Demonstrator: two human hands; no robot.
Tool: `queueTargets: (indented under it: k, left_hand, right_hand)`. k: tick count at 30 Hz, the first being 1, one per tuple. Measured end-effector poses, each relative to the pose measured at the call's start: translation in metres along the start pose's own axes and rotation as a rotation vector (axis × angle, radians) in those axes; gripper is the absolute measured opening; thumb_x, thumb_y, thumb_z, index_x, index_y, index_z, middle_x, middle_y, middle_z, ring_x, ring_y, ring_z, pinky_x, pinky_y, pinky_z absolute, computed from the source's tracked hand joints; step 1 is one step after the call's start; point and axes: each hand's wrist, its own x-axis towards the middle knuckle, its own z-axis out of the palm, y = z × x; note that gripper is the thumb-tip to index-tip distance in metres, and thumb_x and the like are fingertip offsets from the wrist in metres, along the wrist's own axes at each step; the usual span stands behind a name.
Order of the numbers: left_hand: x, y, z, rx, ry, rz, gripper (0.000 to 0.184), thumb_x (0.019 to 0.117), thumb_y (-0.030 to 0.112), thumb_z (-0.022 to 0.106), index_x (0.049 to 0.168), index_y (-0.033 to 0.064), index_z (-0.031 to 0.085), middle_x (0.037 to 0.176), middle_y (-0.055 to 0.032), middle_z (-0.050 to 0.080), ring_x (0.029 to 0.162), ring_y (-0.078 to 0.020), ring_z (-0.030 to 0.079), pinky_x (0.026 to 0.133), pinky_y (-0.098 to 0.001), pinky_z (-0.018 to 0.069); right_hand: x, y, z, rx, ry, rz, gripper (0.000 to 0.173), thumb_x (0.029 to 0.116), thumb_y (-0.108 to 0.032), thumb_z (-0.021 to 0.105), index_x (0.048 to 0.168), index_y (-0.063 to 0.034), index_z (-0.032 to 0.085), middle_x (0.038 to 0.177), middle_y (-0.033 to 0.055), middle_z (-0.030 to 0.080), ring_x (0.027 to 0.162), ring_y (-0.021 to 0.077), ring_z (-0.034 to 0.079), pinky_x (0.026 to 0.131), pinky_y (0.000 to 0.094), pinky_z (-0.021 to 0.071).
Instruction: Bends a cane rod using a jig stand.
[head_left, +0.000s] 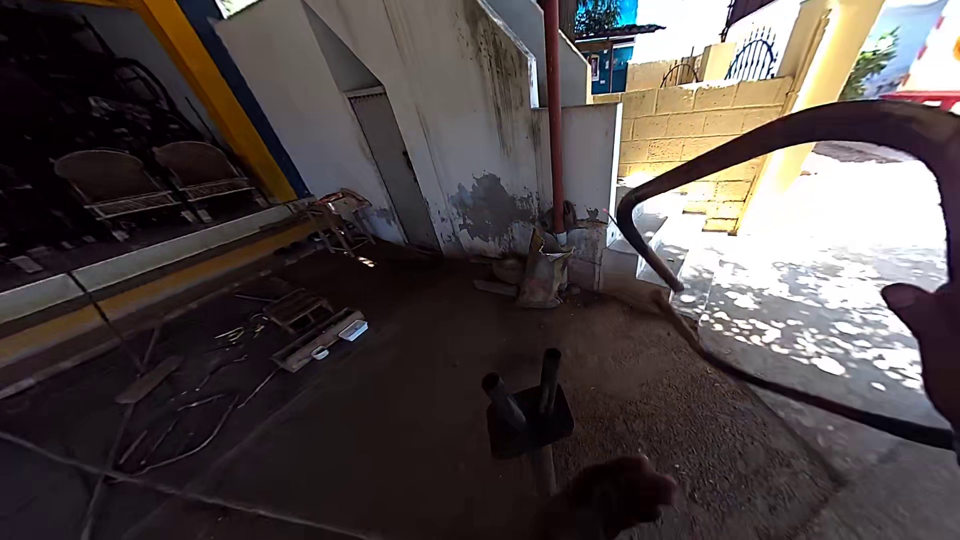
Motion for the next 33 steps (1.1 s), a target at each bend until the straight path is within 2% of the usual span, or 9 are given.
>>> queueTargets:
  k: [3,5,7,8,10,15,18,26,33]
  left_hand:
    - [0.020,0.029,-0.025,-0.023,0.100,0.092,0.092,0.0865,0.077,0.057,0.151,0.0111,0.050,0.143,-0.0259,0.057,0.130,-0.0430,0.057,0.107,-0.0570,0.0492]
    - [0.026,0.038,-0.043,0.040,0.292,0.079,0.090,0.0864,0.067,0.068,0.147,0.0034,0.048,0.132,-0.0284,0.062,0.117,-0.0440,0.065,0.098,-0.0591,0.0556]
    - [0.025,0.025,-0.049,0.105,0.562,-0.026,0.065,0.0904,0.044,0.077,0.130,-0.0031,0.057,0.097,-0.0205,0.071,0.082,-0.0340,0.074,0.077,-0.0523,0.0646]
    - [0.024,0.012,-0.047,0.139,0.750,-0.075,0.040,0.0945,0.035,0.073,0.107,-0.0008,0.063,0.068,-0.0098,0.063,0.055,-0.0226,0.065,0.057,-0.0426,0.0629]
    - [0.011,-0.012,-0.048,0.131,0.976,-0.176,0.040,0.1029,0.031,0.063,0.073,0.0057,0.054,0.048,0.0004,0.038,0.035,-0.0119,0.040,0.035,-0.0303,0.0464]
    - [-0.042,-0.057,-0.054,0.089,1.056,-0.264,0.040,0.1028,0.037,0.062,0.078,0.0067,0.055,0.046,0.0009,0.039,0.033,-0.0113,0.041,0.034,-0.0303,0.0461]
    - [-0.052,-0.069,-0.055,0.053,1.093,-0.223,0.039,0.1032,0.039,0.060,0.079,0.0086,0.055,0.046,0.0017,0.040,0.034,-0.0107,0.044,0.036,-0.0301,0.0483]
    - [-0.033,-0.120,-0.070,-0.124,1.161,-0.022,0.037,0.0980,0.044,0.068,0.090,0.0082,0.066,0.063,-0.0055,0.062,0.051,-0.0189,0.066,0.049,-0.0405,0.0613]
    - [-0.012,-0.212,-0.042,-0.238,1.295,-0.027,0.026,0.1021,0.034,0.062,0.090,0.0114,0.068,0.071,-0.0013,0.064,0.060,-0.0134,0.063,0.062,-0.0333,0.0575]
  right_hand:
    - [-0.069,-0.025,0.028,0.151,-0.193,-0.281,0.039,0.0921,-0.054,0.071,0.096,-0.0158,0.069,0.077,0.0000,0.063,0.063,0.0111,0.061,0.053,0.0332,0.0542]
    - [-0.112,-0.034,0.057,0.140,-0.399,-0.385,0.038,0.0907,-0.061,0.070,0.102,-0.0243,0.070,0.080,-0.0020,0.061,0.067,0.0128,0.061,0.055,0.0340,0.0548]
    - [-0.139,-0.031,0.072,0.090,-0.537,-0.506,0.045,0.0910,-0.068,0.064,0.105,-0.0254,0.070,0.082,0.0002,0.061,0.069,0.0175,0.062,0.056,0.0374,0.0538]
    - [-0.146,-0.029,0.076,0.093,-0.597,-0.553,0.050,0.0901,-0.073,0.060,0.107,-0.0259,0.069,0.085,0.0005,0.062,0.072,0.0186,0.063,0.058,0.0381,0.0538]
    - [-0.147,-0.033,0.075,0.154,-0.654,-0.560,0.055,0.0895,-0.074,0.060,0.116,-0.0274,0.070,0.106,0.0027,0.067,0.093,0.0204,0.065,0.076,0.0401,0.0562]
    - [-0.074,-0.042,0.101,0.045,-0.322,-0.426,0.052,0.0963,-0.050,0.066,0.133,-0.0131,0.067,0.134,0.0103,0.062,0.123,0.0287,0.060,0.100,0.0486,0.0530]
    - [-0.032,-0.029,0.165,0.004,-0.452,-0.484,0.066,0.1016,-0.055,0.055,0.146,-0.0066,0.053,0.145,0.0147,0.056,0.136,0.0336,0.052,0.113,0.0532,0.0428]
    - [0.032,-0.023,0.334,0.345,-0.802,-0.861,0.047,0.1003,-0.057,0.050,0.088,-0.0142,0.063,0.070,0.0001,0.056,0.061,0.0191,0.059,0.051,0.0395,0.0493]
    - [-0.012,0.009,0.445,0.484,-1.321,-0.914,0.059,0.0992,-0.073,0.038,0.091,-0.0202,0.063,0.068,-0.0046,0.057,0.060,0.0145,0.062,0.052,0.0390,0.0520]
